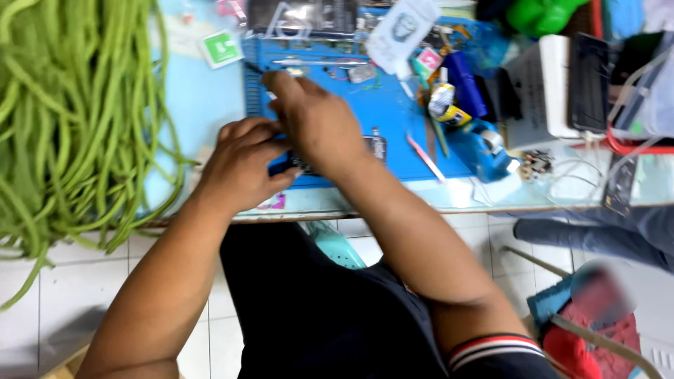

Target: The person disassembles a mobile phone using a screwdriver and tweezers, removes the battery, and then reassembles the internal components on the repair mat.

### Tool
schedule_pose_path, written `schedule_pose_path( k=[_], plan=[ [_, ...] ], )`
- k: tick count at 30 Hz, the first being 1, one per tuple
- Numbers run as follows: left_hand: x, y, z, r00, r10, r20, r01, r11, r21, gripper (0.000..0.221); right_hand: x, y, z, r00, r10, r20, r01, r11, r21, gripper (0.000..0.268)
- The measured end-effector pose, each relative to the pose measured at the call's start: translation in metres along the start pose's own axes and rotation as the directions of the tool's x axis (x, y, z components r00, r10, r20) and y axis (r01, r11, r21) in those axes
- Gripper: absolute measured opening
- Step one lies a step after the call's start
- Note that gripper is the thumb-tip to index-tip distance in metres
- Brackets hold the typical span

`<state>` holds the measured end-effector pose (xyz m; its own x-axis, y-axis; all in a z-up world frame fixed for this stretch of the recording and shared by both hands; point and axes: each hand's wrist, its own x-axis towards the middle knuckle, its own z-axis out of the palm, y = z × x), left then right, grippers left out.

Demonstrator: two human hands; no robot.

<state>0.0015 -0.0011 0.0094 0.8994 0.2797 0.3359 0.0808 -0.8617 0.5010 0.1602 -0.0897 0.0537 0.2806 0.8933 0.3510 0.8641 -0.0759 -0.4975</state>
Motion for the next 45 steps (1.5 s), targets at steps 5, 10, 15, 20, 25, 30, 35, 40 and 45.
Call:
schedule_pose_path(
  k=[5, 10, 15, 20, 25, 30, 35, 40, 45],
  plan=[
    [0.004, 0.003, -0.001, 1.0, -0.009, -0.006, 0.009, 1.0, 0.008, 0.035, -0.03, 0.013, 0.016, 0.986, -0.049, -0.158, 0.062, 0.995, 0.08, 0.062],
    [0.004, 0.002, 0.001, 1.0, -0.007, -0.012, 0.007, 1.0, 0.014, 0.044, -0.046, 0.051, -0.004, 0.977, 0.163, -0.139, -0.138, 0.975, 0.175, 0.072],
    [0.002, -0.002, 0.004, 1.0, -0.02, -0.015, 0.02, 1.0, 0.018, 0.046, -0.079, 0.124, -0.06, 0.831, 0.268, -0.487, -0.118, 0.941, 0.316, 0.083],
    [0.001, -0.004, 0.004, 1.0, -0.007, -0.02, 0.007, 1.0, 0.023, 0.045, -0.097, 0.158, -0.069, 0.83, 0.33, -0.45, -0.126, 0.896, 0.426, 0.081],
    [0.0, -0.003, 0.006, 0.999, -0.037, 0.005, 0.036, 0.999, 0.02, 0.047, -0.103, 0.156, -0.058, 0.867, 0.206, -0.453, -0.15, 0.976, 0.156, 0.078],
    [0.0, -0.003, 0.005, 1.0, -0.024, 0.011, 0.024, 0.999, 0.032, 0.045, -0.096, 0.151, -0.057, 0.887, 0.153, -0.435, -0.144, 0.988, 0.055, 0.08],
    [0.0, -0.005, 0.006, 0.999, -0.037, 0.033, 0.036, 0.999, 0.03, 0.046, -0.096, 0.148, -0.059, 0.906, 0.143, -0.399, -0.147, 0.989, 0.02, 0.078],
    [0.0, -0.005, 0.006, 0.999, -0.031, 0.014, 0.03, 0.999, 0.017, 0.048, -0.096, 0.148, -0.059, 0.912, 0.1, -0.398, -0.111, 0.994, -0.004, 0.078],
    [-0.001, -0.004, 0.005, 1.0, -0.022, -0.004, 0.022, 1.0, 0.008, 0.046, -0.095, 0.146, -0.06, 0.913, 0.122, -0.389, -0.136, 0.991, -0.008, 0.077]
  ],
)
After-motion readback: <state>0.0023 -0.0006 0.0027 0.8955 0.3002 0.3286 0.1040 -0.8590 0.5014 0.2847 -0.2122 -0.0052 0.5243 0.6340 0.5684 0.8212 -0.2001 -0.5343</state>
